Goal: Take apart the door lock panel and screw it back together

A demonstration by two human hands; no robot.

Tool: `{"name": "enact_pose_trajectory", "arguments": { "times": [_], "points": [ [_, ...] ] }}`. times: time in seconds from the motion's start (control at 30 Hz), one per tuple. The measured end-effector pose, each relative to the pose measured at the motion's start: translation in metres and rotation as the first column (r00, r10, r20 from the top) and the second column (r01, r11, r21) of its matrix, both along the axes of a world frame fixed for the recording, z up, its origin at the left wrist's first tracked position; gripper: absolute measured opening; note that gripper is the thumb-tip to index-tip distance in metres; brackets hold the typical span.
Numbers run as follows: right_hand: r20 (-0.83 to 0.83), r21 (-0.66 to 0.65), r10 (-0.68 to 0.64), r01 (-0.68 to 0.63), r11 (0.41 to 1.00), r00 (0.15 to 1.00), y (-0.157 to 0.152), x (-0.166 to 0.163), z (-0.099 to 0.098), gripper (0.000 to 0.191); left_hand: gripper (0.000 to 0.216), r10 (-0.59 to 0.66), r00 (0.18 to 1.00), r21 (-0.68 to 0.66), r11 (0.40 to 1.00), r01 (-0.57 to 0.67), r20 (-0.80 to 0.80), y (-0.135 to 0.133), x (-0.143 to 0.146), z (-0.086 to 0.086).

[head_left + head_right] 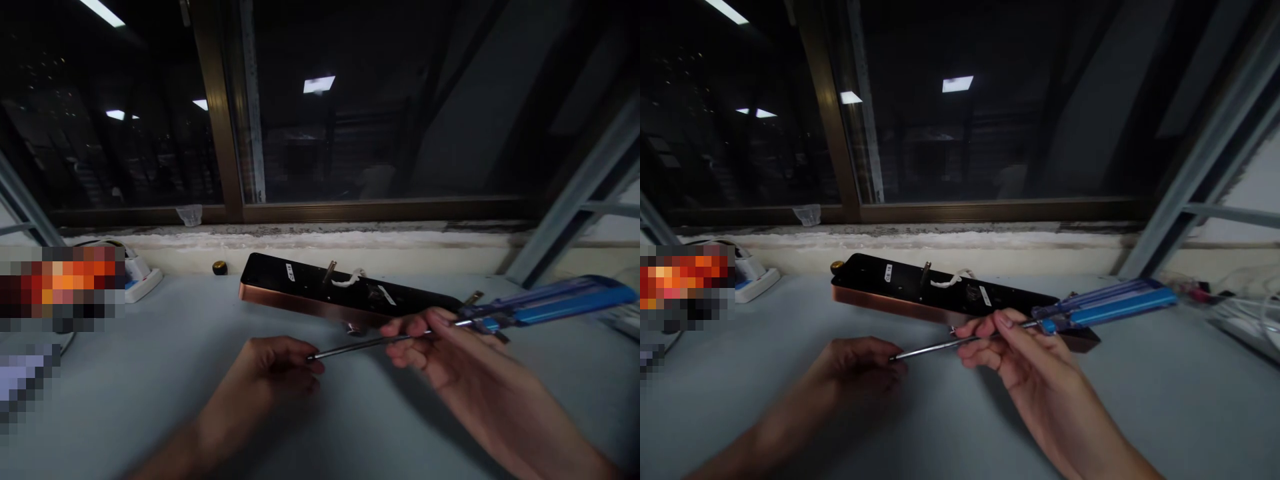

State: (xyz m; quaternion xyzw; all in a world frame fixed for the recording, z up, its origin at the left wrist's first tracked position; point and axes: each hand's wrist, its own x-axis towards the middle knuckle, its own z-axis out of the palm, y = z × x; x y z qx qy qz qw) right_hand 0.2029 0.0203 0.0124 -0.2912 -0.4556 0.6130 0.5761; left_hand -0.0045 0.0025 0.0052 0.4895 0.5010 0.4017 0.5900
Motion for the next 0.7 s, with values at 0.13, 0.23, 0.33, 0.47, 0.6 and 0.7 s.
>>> {"name": "enact_pose_trajectory", "arguments": {
  "times": [0.13,0.23,0.33,0.47,0.6,0.7],
  "points": [
    [0.006,0.004,0.01,-0.01,1.0,1.0,0.0016,0.0038,-0.0001,0.012,0.011,0.009,0.998,-0.003,1.0,-0.008,0.066,0.0024,-0.0021,-0.0073],
    [-0.017,-0.004,0.027,-0.027,1.0,0.999,0.0027,0.0046,-0.0022,0.013,0.019,0.027,0.996,-0.049,0.999,-0.023,0.086,0.0022,-0.0025,-0.0103],
    [-0.025,-0.013,0.024,-0.024,1.0,0.999,0.0041,0.0039,-0.0044,0.012,0.02,0.032,0.997,-0.043,0.999,-0.03,0.066,0.0016,-0.001,-0.0101],
    [-0.03,-0.034,0.025,-0.026,0.999,0.999,0.0044,0.0025,-0.0055,0.012,0.016,0.069,0.996,-0.014,0.998,-0.068,0.057,0.0023,0.001,-0.0076],
    [-0.029,-0.013,0.017,-0.017,1.0,0.999,0.0037,0.0043,-0.0022,0.011,0.017,0.124,0.99,-0.013,0.992,-0.123,0.066,0.0043,-0.0014,-0.0067],
    [-0.039,0.003,0.001,-0.001,1.0,0.999,0.0028,0.004,-0.0002,0.01,0.019,0.18,0.973,-0.031,0.984,-0.178,0.145,0.0051,-0.0034,-0.0093]
  ]
}}
